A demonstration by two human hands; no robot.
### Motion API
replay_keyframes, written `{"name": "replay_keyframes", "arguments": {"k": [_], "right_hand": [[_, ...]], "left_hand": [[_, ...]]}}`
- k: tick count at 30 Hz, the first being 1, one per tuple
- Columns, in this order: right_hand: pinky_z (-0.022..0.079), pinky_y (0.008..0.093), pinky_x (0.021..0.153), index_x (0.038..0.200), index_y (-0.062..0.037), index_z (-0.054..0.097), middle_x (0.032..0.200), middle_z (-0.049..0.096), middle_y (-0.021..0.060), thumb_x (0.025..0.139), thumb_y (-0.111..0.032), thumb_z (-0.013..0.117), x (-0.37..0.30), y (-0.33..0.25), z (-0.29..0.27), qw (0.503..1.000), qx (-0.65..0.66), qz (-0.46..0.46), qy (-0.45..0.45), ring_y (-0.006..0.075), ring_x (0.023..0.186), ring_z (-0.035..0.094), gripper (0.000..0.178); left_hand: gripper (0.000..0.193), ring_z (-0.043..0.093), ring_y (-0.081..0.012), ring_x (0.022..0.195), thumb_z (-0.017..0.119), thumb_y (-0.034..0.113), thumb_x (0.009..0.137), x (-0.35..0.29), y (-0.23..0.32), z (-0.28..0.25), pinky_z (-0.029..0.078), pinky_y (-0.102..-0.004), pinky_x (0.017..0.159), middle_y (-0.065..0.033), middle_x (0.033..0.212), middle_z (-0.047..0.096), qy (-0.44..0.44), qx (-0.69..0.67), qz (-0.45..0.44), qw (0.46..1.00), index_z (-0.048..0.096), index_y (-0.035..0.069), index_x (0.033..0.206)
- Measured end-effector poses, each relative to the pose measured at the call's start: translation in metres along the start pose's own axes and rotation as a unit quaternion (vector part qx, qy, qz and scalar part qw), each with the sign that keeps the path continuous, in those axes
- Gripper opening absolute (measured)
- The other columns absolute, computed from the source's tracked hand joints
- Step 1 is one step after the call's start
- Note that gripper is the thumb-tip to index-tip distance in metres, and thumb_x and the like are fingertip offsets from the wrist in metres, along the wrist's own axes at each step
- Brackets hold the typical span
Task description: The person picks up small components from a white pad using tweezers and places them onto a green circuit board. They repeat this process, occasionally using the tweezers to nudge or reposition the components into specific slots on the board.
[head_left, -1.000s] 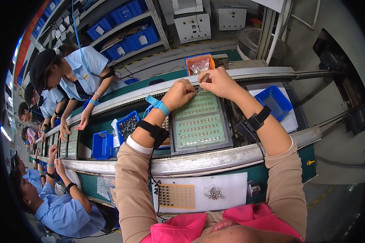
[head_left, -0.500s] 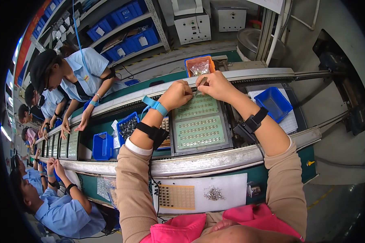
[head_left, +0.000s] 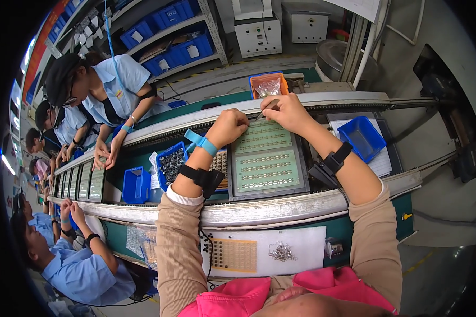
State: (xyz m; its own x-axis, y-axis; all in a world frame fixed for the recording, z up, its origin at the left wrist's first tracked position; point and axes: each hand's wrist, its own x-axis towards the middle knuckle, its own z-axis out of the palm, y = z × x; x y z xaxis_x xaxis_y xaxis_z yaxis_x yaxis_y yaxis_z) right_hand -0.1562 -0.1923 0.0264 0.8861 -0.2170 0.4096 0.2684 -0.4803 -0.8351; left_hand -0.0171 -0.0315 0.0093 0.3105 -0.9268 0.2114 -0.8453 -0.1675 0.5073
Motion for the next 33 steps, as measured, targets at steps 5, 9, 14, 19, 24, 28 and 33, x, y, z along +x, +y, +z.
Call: {"name": "replay_keyframes", "arguments": {"k": [5,9,14,19,24,28,33], "right_hand": [[0.046,0.0235,0.055,0.08,0.0039,0.061,0.064,0.063,0.0067,0.077,-0.001,0.06,-0.001,0.005,0.005,0.999,0.032,0.04,-0.015,0.0106,0.06,0.061,0.005],[0.046,0.0236,0.055,0.081,0.0036,0.061,0.065,0.063,0.0064,0.077,0.001,0.059,-0.001,0.008,0.006,0.998,0.037,0.052,-0.023,0.0109,0.06,0.061,0.005],[0.047,0.0237,0.055,0.081,0.0032,0.061,0.068,0.063,0.0059,0.077,0.0,0.06,0.0,0.006,0.007,0.997,0.054,0.049,-0.024,0.011,0.06,0.061,0.005],[0.048,0.0236,0.055,0.08,0.0028,0.06,0.069,0.063,0.0068,0.078,0.0,0.059,0.002,0.006,0.002,0.993,0.096,0.064,0.018,0.012,0.059,0.062,0.003],[0.049,0.0236,0.055,0.079,0.0021,0.059,0.068,0.062,0.0069,0.079,-0.001,0.06,0.003,0.012,0.0,0.981,0.158,0.091,0.059,0.013,0.058,0.062,0.003],[0.049,0.0239,0.055,0.078,0.0017,0.059,0.069,0.062,0.0061,0.079,-0.002,0.06,0.003,0.009,0.002,0.979,0.17,0.092,0.058,0.0129,0.058,0.062,0.004],[0.049,0.0238,0.056,0.079,0.0017,0.06,0.069,0.063,0.0064,0.078,-0.002,0.061,0.004,0.007,-0.006,0.985,0.139,0.053,0.084,0.0125,0.061,0.063,0.004]], "left_hand": [[0.011,0.06,-0.0246,0.07,0.064,0.003,0.07,0.0,0.0,0.001,0.049,-0.0317,0.065,-0.0138,0.074,0.062,0.003,-0.006,-0.008,1.0,0.066,-0.001,0.08],[0.01,0.06,-0.0243,0.069,0.064,0.003,0.07,0.0,0.0,0.001,0.049,-0.0313,0.065,-0.0137,0.074,0.062,0.006,-0.008,-0.009,1.0,0.066,-0.001,0.079],[0.012,0.06,-0.0235,0.068,0.065,0.003,0.07,-0.001,-0.003,0.0,0.049,-0.0309,0.064,-0.0134,0.075,0.062,0.005,-0.022,-0.007,1.0,0.066,-0.001,0.081],[0.014,0.059,-0.0232,0.07,0.067,0.003,0.069,0.0,0.012,-0.001,0.048,-0.0312,0.066,-0.0127,0.078,0.062,0.044,-0.077,0.014,0.996,0.065,0.0,0.082],[0.014,0.058,-0.0241,0.074,0.068,0.003,0.068,0.001,0.02,-0.001,0.048,-0.0321,0.067,-0.0109,0.077,0.062,0.083,0.002,0.106,0.991,0.064,0.001,0.081],[0.013,0.058,-0.0214,0.073,0.068,0.004,0.071,0.0,0.015,0.0,0.047,-0.0306,0.067,-0.0082,0.075,0.062,0.091,0.028,0.125,0.988,0.064,0.001,0.083],[0.009,0.056,-0.0135,0.07,0.064,0.005,0.079,0.004,0.009,-0.003,0.046,-0.0257,0.065,-0.0036,0.073,0.062,0.057,-0.206,-0.07,0.974,0.064,-0.002,0.086]]}}
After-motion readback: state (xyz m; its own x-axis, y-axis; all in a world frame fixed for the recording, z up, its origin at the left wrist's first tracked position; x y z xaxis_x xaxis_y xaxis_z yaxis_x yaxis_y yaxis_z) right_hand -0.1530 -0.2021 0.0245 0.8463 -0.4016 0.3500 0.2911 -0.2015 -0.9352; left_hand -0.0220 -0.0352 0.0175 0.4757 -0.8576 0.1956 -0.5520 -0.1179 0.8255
